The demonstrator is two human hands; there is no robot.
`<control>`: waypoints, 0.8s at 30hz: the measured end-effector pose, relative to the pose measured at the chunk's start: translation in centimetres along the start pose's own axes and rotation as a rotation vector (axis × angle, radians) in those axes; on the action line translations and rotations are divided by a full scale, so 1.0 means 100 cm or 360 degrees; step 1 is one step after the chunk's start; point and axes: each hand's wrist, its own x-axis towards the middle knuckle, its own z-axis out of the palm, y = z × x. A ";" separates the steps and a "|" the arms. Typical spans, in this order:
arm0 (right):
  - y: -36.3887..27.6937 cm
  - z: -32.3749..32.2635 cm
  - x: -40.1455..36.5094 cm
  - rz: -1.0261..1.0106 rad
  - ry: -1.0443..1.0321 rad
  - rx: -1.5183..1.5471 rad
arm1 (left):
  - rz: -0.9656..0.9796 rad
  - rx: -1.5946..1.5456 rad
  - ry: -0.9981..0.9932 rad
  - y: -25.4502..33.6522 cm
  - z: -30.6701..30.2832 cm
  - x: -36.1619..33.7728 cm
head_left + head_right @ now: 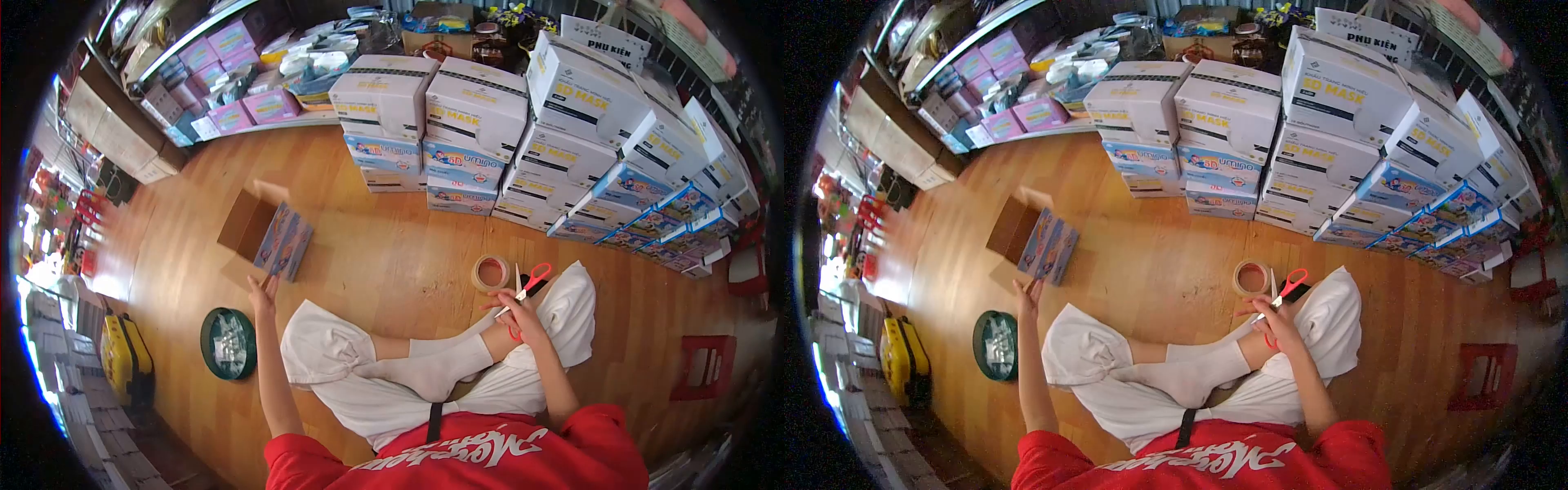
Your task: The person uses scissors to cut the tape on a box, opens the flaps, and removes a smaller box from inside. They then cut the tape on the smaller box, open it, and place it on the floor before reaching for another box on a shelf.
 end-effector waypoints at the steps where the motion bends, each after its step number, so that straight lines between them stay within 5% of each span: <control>1: -0.001 0.002 0.001 -0.0004 0.0028 -0.0052 | -0.0019 -0.0057 -0.0024 0.001 -0.029 0.026; 5: -0.002 -0.001 -0.003 -0.0003 0.0016 -0.0002 | 0.0179 -0.0042 0.0003 0.010 -0.028 0.027; 6: -0.002 -0.001 -0.003 0.0004 0.0024 0.0005 | 0.0122 -0.0263 0.0211 -0.004 -0.026 0.036; 10: 0.001 0.000 0.001 -0.0019 -0.0018 -0.0006 | -0.0009 0.0341 0.0008 -0.044 0.044 0.017; 13: 0.004 -0.002 0.005 0.0036 -0.0050 0.0019 | 0.0843 0.0732 -0.0298 -0.011 0.208 -0.058; 17: 0.002 -0.001 0.002 0.0047 -0.0038 -0.0029 | 0.2136 0.1633 -0.0779 0.046 0.355 -0.084; 22: -0.002 0.002 0.000 0.0052 -0.0033 -0.0067 | 0.2499 0.2198 -0.0853 0.057 0.462 -0.119; 24: 0.004 -0.002 0.003 0.0057 -0.0076 0.0030 | 0.2413 0.2167 -0.0982 0.037 0.476 -0.104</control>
